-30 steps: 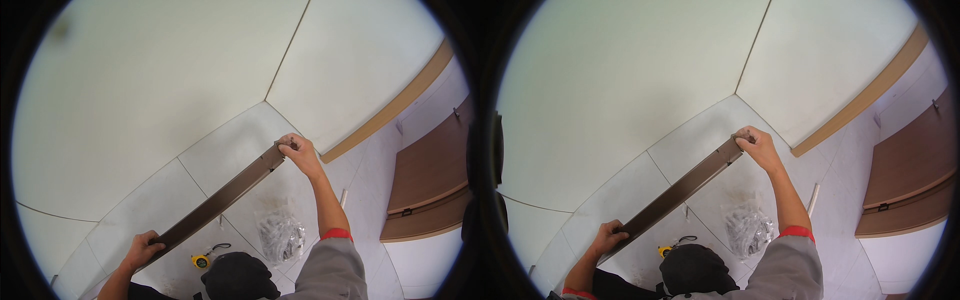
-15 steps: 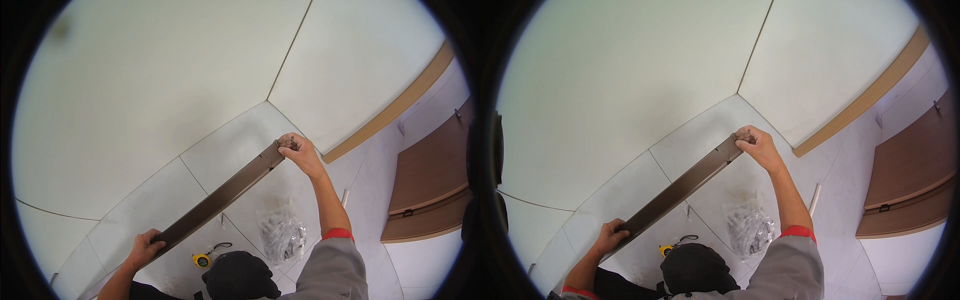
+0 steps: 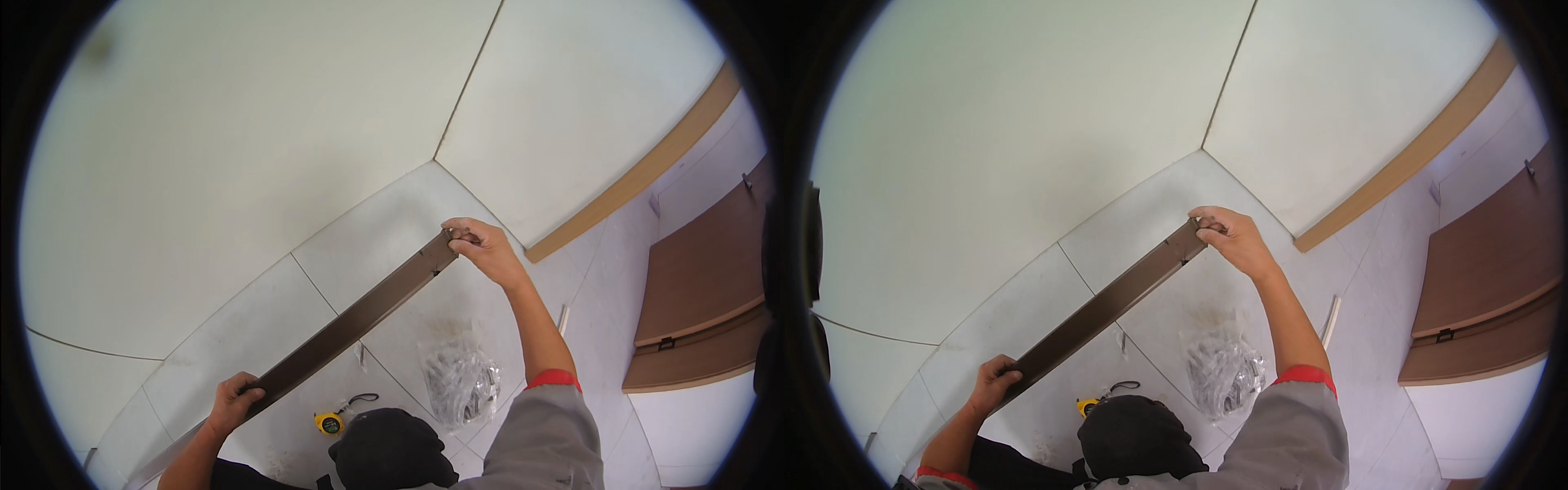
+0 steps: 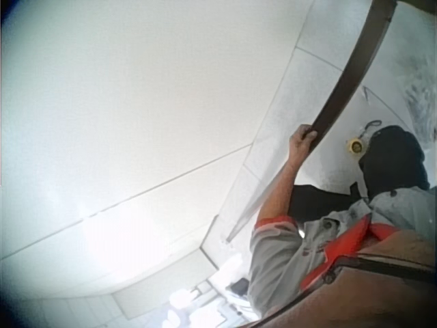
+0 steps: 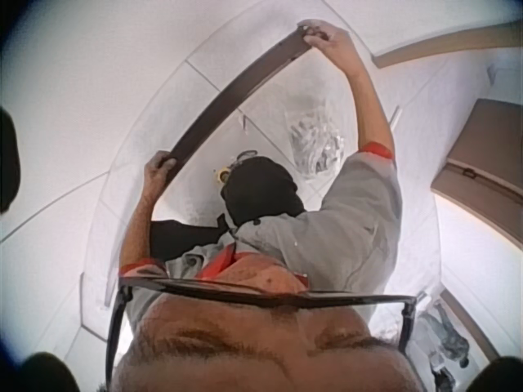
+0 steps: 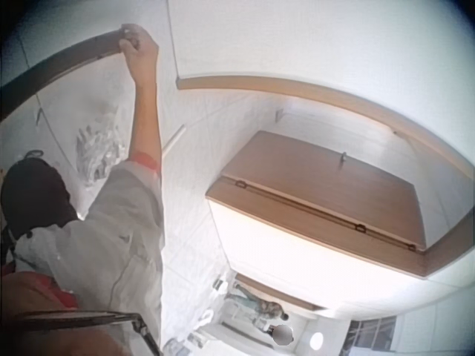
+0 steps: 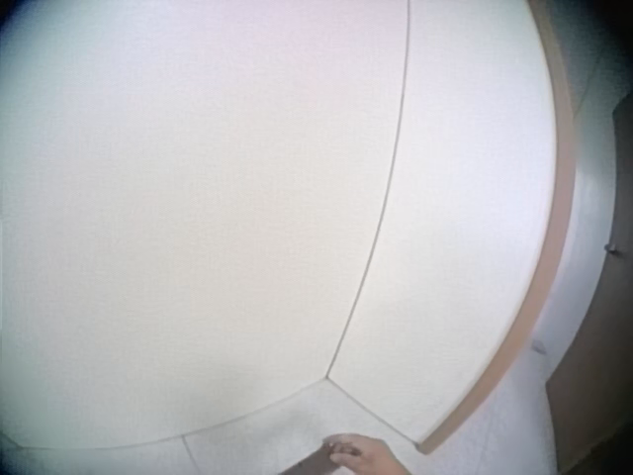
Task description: The person kneels on the floor and installs a long wooden trim piece along the base of a wall. They unpack small metal fasteners, place them on the trim, wipe the trim with a cloth, and then use a caulking gun to apply adhesive along the trim before pressing it against the wall.
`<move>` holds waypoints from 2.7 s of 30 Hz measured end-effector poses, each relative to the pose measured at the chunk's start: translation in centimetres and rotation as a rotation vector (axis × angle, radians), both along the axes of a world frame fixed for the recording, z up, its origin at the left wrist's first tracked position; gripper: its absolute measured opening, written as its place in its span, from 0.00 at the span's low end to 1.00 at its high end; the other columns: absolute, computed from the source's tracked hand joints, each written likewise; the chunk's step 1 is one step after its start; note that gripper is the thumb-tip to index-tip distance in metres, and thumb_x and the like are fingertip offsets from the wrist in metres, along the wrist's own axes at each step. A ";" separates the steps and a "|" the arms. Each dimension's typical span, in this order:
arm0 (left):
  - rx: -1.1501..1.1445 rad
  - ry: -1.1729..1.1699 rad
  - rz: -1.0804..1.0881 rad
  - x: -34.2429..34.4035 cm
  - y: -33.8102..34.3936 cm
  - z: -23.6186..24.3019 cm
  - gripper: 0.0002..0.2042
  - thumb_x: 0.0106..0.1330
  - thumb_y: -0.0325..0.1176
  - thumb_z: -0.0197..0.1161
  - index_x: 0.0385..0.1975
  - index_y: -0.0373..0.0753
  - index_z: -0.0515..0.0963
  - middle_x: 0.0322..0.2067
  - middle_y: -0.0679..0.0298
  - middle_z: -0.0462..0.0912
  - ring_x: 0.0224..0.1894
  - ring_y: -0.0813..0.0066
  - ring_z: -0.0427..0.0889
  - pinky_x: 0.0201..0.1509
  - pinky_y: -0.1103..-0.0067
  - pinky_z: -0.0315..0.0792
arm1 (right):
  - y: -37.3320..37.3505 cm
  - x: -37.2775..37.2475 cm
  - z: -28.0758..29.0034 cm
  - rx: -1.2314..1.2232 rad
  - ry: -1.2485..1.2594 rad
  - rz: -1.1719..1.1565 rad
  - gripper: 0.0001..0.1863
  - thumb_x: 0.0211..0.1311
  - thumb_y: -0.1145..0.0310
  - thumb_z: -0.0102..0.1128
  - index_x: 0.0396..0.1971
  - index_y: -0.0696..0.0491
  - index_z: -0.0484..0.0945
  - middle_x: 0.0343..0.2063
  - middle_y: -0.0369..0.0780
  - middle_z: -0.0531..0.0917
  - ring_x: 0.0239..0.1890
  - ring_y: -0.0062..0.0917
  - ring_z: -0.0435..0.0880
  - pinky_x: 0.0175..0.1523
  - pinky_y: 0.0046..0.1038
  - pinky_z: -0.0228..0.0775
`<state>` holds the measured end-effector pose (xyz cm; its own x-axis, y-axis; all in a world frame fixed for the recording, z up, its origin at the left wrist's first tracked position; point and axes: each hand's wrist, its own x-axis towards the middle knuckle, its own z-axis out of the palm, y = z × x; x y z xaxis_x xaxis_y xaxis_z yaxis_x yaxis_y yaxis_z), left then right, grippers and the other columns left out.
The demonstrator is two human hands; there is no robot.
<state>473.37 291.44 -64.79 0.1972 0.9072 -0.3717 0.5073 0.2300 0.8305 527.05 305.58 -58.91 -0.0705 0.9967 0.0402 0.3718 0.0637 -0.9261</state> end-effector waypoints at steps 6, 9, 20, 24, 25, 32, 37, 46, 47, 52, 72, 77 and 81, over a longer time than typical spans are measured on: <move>-0.043 -0.005 0.018 -0.7 0.5 0.4 0.05 0.62 0.25 0.66 0.35 0.34 0.80 0.28 0.68 0.81 0.34 0.81 0.76 0.40 0.79 0.72 | 0.1 0.0 -0.3 -0.033 0.003 0.012 0.17 0.65 0.75 0.60 0.53 0.52 0.81 0.33 0.32 0.80 0.36 0.16 0.77 0.48 0.23 0.74; -0.066 0.014 0.004 -0.3 0.8 1.1 0.05 0.63 0.27 0.66 0.36 0.34 0.80 0.29 0.68 0.81 0.35 0.81 0.76 0.41 0.79 0.72 | -0.1 -0.2 -0.8 -0.025 0.042 0.003 0.19 0.67 0.74 0.59 0.57 0.51 0.80 0.34 0.32 0.81 0.37 0.17 0.77 0.50 0.24 0.73; -0.182 -0.095 -0.006 -1.0 1.2 -0.4 0.08 0.65 0.29 0.67 0.40 0.35 0.80 0.32 0.68 0.83 0.37 0.82 0.78 0.45 0.80 0.73 | -0.3 -0.2 -1.0 -0.083 0.062 0.006 0.21 0.67 0.71 0.59 0.61 0.50 0.78 0.35 0.32 0.81 0.38 0.16 0.77 0.51 0.23 0.72; -0.211 -0.073 -0.003 -1.2 1.4 -0.3 0.07 0.65 0.29 0.67 0.40 0.35 0.80 0.34 0.68 0.83 0.39 0.82 0.79 0.46 0.80 0.73 | -0.1 -0.4 -0.8 -0.083 0.063 0.016 0.21 0.67 0.71 0.60 0.60 0.50 0.78 0.34 0.32 0.81 0.38 0.16 0.78 0.50 0.23 0.73; -0.221 -0.068 0.001 -1.3 1.3 -0.1 0.07 0.65 0.28 0.67 0.39 0.35 0.80 0.34 0.68 0.83 0.39 0.82 0.79 0.47 0.80 0.73 | 0.0 -0.6 -0.9 -0.076 0.070 0.023 0.21 0.67 0.71 0.60 0.60 0.49 0.78 0.33 0.32 0.81 0.37 0.16 0.78 0.49 0.23 0.73; -0.196 0.116 -0.129 -0.9 3.5 1.1 0.11 0.66 0.34 0.67 0.40 0.34 0.80 0.33 0.67 0.81 0.40 0.79 0.77 0.47 0.78 0.72 | 1.3 -0.3 -3.2 -0.001 -0.110 0.042 0.16 0.64 0.73 0.61 0.52 0.52 0.80 0.28 0.34 0.81 0.33 0.16 0.77 0.43 0.23 0.72; -0.328 0.020 -0.102 -1.8 2.6 -0.9 0.08 0.67 0.31 0.64 0.40 0.33 0.80 0.35 0.68 0.83 0.42 0.81 0.78 0.50 0.78 0.72 | 1.0 -2.5 -3.3 -0.057 -0.100 -0.065 0.14 0.64 0.73 0.60 0.49 0.53 0.80 0.28 0.33 0.81 0.31 0.16 0.75 0.40 0.21 0.69; -0.360 0.189 -0.230 -2.9 4.0 -7.0 0.09 0.66 0.31 0.62 0.40 0.33 0.79 0.33 0.66 0.80 0.40 0.78 0.75 0.47 0.76 0.71 | -0.5 -1.1 -11.7 -0.055 0.235 -0.594 0.15 0.61 0.72 0.60 0.46 0.62 0.79 0.29 0.38 0.85 0.30 0.17 0.81 0.34 0.20 0.73; -0.346 0.212 -0.246 -3.2 4.4 -8.1 0.09 0.66 0.31 0.62 0.40 0.33 0.79 0.33 0.66 0.80 0.40 0.78 0.75 0.46 0.76 0.70 | -2.5 -0.3 -14.3 -0.104 0.005 -0.504 0.15 0.60 0.70 0.61 0.46 0.60 0.80 0.26 0.39 0.85 0.27 0.19 0.82 0.34 0.23 0.74; -0.335 0.315 -0.237 -4.2 4.6 -12.4 0.12 0.64 0.35 0.62 0.42 0.34 0.79 0.37 0.52 0.84 0.42 0.60 0.81 0.50 0.67 0.73 | -14.7 -2.1 -21.1 -0.461 -0.373 -0.109 0.19 0.57 0.65 0.64 0.48 0.56 0.79 0.29 0.45 0.88 0.32 0.36 0.87 0.42 0.34 0.77; -0.006 0.736 -0.396 -1.7 5.7 -17.6 0.16 0.63 0.46 0.62 0.28 0.38 0.86 0.25 0.51 0.85 0.28 0.53 0.84 0.33 0.61 0.78 | -13.6 -18.0 -26.9 0.063 -0.593 0.199 0.29 0.56 0.62 0.72 0.58 0.53 0.77 0.54 0.52 0.79 0.58 0.48 0.77 0.61 0.44 0.71; 0.144 0.614 -0.617 3.0 10.4 -8.4 0.18 0.63 0.46 0.63 0.47 0.42 0.81 0.43 0.54 0.83 0.47 0.52 0.82 0.55 0.54 0.72 | -17.9 -14.2 -28.1 0.016 -0.855 0.135 0.20 0.58 0.72 0.61 0.52 0.54 0.81 0.52 0.49 0.81 0.51 0.41 0.83 0.53 0.36 0.76; 0.224 0.170 -0.309 -4.5 3.1 5.4 0.16 0.65 0.40 0.63 0.47 0.37 0.79 0.43 0.54 0.83 0.46 0.54 0.82 0.52 0.62 0.74 | -21.3 -19.1 -25.2 -0.028 -0.752 0.416 0.20 0.59 0.69 0.62 0.53 0.52 0.79 0.53 0.49 0.81 0.52 0.42 0.82 0.53 0.38 0.77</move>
<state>468.83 294.52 -59.36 0.4254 0.8771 -0.2229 0.6587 -0.1312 0.7409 507.97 284.24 -84.14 -0.4284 0.8838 -0.1881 0.8389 0.3116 -0.4463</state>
